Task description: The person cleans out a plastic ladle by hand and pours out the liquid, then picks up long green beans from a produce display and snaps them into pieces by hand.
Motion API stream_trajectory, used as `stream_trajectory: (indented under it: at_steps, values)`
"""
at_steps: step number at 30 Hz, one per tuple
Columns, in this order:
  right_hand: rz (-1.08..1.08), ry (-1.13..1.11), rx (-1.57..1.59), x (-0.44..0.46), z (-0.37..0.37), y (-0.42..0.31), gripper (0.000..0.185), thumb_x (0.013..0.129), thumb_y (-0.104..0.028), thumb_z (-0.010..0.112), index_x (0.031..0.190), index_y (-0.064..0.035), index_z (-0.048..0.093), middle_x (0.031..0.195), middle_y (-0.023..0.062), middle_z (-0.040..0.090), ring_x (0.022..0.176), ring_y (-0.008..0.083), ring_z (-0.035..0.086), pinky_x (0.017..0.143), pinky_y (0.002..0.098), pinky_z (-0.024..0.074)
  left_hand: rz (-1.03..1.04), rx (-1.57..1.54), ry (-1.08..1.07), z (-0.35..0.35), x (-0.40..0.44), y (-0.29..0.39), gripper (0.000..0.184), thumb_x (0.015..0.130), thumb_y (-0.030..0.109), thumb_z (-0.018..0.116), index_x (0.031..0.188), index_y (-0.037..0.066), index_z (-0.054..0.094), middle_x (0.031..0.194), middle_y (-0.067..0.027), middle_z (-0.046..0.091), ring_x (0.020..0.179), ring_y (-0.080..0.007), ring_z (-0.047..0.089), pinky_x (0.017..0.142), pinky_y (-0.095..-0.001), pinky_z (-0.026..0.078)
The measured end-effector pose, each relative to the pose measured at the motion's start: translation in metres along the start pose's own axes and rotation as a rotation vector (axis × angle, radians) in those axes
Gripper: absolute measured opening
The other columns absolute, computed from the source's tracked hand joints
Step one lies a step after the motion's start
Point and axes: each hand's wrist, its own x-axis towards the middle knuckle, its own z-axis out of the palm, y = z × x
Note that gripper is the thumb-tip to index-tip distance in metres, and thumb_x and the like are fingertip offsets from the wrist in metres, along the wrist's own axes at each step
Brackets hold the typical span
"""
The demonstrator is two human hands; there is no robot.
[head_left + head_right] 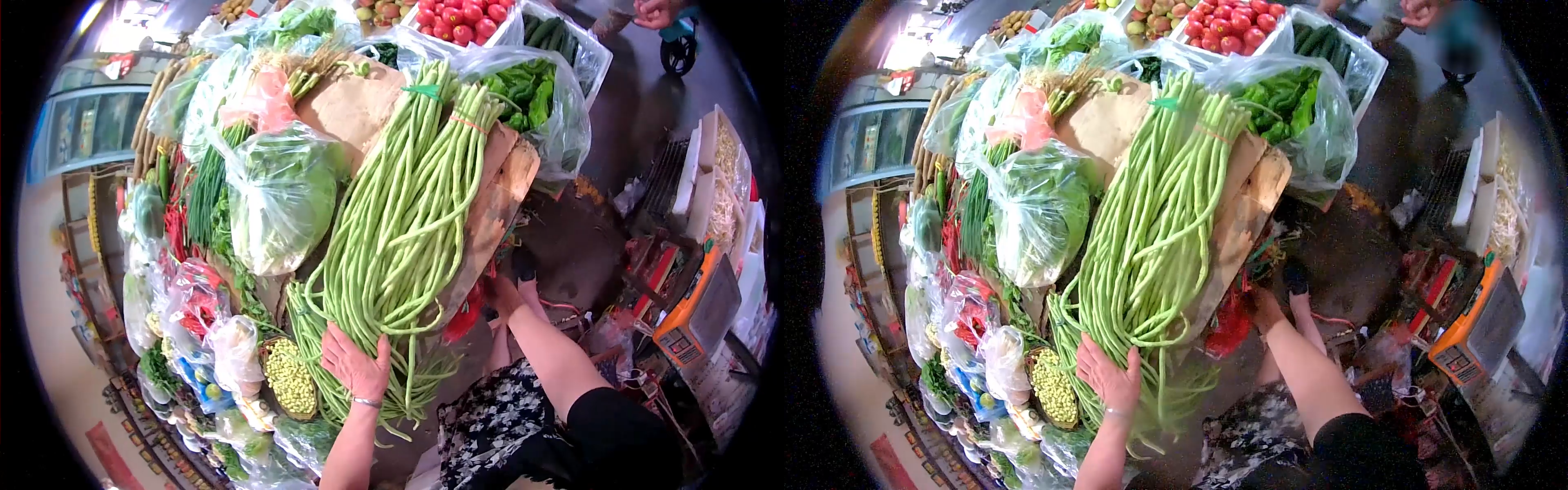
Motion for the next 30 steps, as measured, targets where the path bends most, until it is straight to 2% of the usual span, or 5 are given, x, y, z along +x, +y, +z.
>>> stream_trajectory:
  at_steps: [17, 23, 24, 26, 30]
  values:
    - [-0.269, 0.014, -0.244, 0.014, 0.121, -0.033, 0.017, 0.091, -0.015, 0.058, 0.107, -0.0135, 0.060, 0.086, 0.0026, 0.062, 0.073, 0.0186, 0.060, 0.062, 0.0307, 0.0512, 0.030, 0.149, 0.009, -0.001, 0.003, 0.000, 0.102, 0.084, 0.070, 0.045, 0.144, -0.009, 0.020, 0.141, -0.0308, 0.035, 0.134, -0.0419, 0.029, 0.110, -0.0510, 0.021]
    - [-0.228, 0.163, -0.120, -0.042, 0.025, -0.045, 0.010, 0.088, -0.012, 0.063, 0.098, -0.0140, 0.063, 0.080, 0.0007, 0.063, 0.067, 0.0172, 0.061, 0.054, 0.0283, 0.0519, 0.050, 0.129, 0.018, -0.008, 0.003, 0.000, 0.103, 0.086, 0.075, 0.034, 0.144, -0.008, 0.021, 0.140, -0.0295, 0.037, 0.133, -0.0410, 0.031, 0.108, -0.0495, 0.026]
    - [-0.501, 0.186, -0.780, -0.013, -0.108, -0.056, 0.016, 0.087, -0.010, 0.063, 0.103, -0.0131, 0.062, 0.081, 0.0003, 0.062, 0.066, 0.0168, 0.060, 0.054, 0.0265, 0.0511, 0.061, 0.166, 0.011, -0.007, 0.004, -0.001, 0.103, 0.086, 0.075, 0.033, 0.144, -0.008, 0.021, 0.141, -0.0289, 0.037, 0.133, -0.0409, 0.031, 0.107, -0.0494, 0.027]
    - [-0.124, 0.750, 0.127, -0.069, -0.172, -0.090, 0.019, 0.089, -0.012, 0.053, 0.104, -0.0082, 0.063, 0.097, 0.0114, 0.063, 0.086, 0.0249, 0.061, 0.061, 0.0405, 0.0517, 0.045, 0.164, -0.013, -0.011, 0.003, -0.002, 0.103, 0.086, 0.076, 0.030, 0.146, -0.007, 0.019, 0.143, -0.0276, 0.034, 0.134, -0.0407, 0.030, 0.108, -0.0488, 0.027]
    - [-0.350, 0.555, -0.316, -0.213, -0.053, -0.201, 0.020, 0.091, -0.013, 0.051, 0.103, -0.0022, 0.062, 0.100, 0.0137, 0.066, 0.090, 0.0276, 0.065, 0.078, 0.0428, 0.0563, 0.001, 0.126, 0.035, 0.004, 0.002, -0.004, 0.100, 0.078, 0.059, 0.061, 0.146, -0.005, 0.024, 0.142, -0.0278, 0.035, 0.134, -0.0397, 0.031, 0.106, -0.0530, 0.023]
